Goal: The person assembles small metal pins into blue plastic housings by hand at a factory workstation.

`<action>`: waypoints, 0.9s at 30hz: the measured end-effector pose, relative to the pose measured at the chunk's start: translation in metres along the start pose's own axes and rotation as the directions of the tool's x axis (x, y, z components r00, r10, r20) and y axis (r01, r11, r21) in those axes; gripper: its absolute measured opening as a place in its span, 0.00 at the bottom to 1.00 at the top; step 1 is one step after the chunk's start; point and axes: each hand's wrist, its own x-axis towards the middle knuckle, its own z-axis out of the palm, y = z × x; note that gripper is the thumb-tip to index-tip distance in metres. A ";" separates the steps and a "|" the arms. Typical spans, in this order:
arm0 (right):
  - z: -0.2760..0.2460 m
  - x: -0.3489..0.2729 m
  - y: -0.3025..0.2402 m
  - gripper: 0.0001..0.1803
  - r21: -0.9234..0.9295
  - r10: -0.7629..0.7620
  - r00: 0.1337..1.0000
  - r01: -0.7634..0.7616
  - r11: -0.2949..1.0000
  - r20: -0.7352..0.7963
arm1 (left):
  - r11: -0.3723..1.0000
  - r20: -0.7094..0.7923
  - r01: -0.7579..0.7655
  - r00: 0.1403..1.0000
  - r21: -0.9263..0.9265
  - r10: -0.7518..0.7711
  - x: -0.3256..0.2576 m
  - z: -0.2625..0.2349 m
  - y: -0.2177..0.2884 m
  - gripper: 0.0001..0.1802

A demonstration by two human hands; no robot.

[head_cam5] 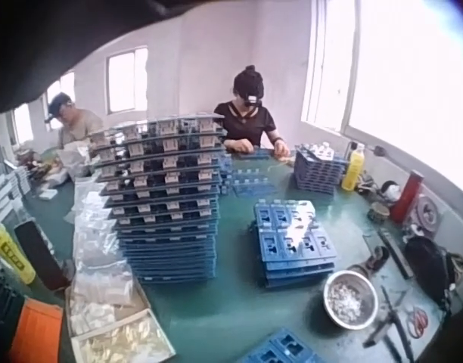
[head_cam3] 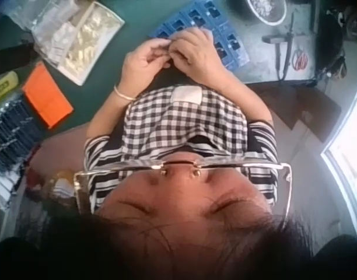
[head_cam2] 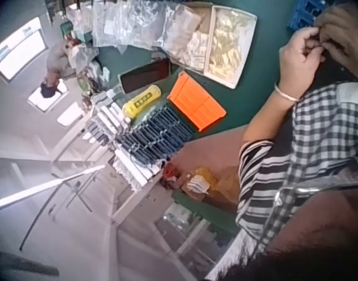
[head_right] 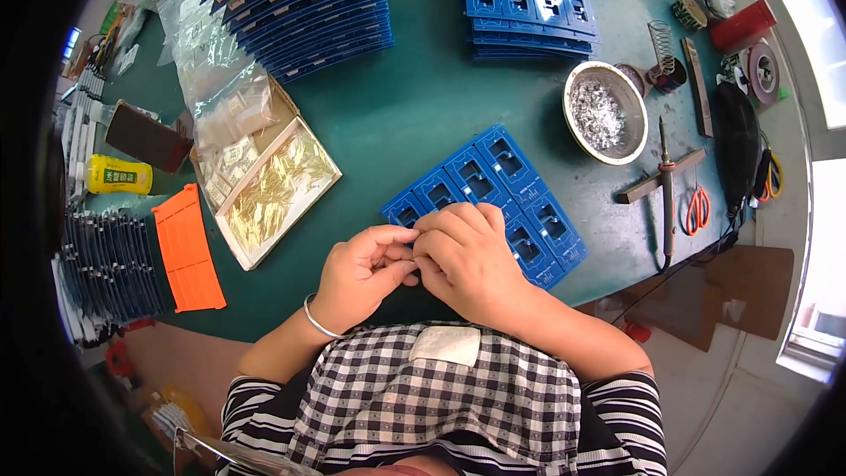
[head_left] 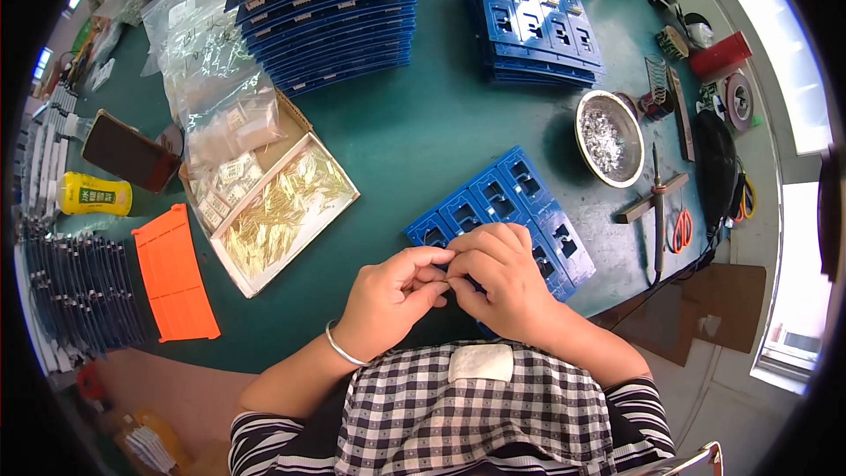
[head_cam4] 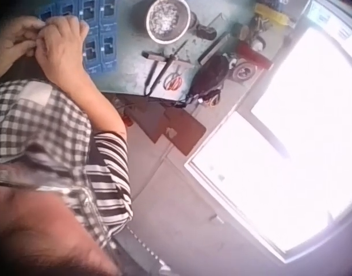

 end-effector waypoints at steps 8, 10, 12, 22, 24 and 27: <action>-0.015 0.001 0.017 0.08 0.185 0.146 0.989 -0.150 0.971 0.035 | 0.995 0.005 0.046 0.999 -0.092 -0.046 0.008 -0.007 0.003 0.14; -0.025 0.004 0.029 0.06 0.164 0.215 0.977 -0.210 0.964 -0.011 | 0.986 0.047 -0.025 0.999 0.165 0.017 0.006 -0.013 0.006 0.10; -0.036 0.006 0.049 0.03 0.150 0.314 0.947 -0.301 0.942 -0.073 | 0.996 -0.023 0.031 0.999 0.086 -0.029 0.003 -0.015 0.002 0.05; -0.031 0.008 0.065 0.06 -0.147 0.302 0.937 -0.328 0.933 -0.174 | 0.996 0.061 0.060 0.997 -0.067 -0.056 0.006 -0.020 -0.005 0.02; -0.029 0.010 0.062 0.06 -0.169 0.280 0.942 -0.311 0.935 -0.186 | 0.997 0.080 0.065 0.995 -0.051 -0.061 0.005 -0.020 -0.003 0.03; -0.028 0.009 0.065 0.06 -0.151 0.288 0.939 -0.317 0.936 -0.186 | 0.996 0.081 0.069 0.995 -0.049 -0.064 0.007 -0.020 -0.003 0.03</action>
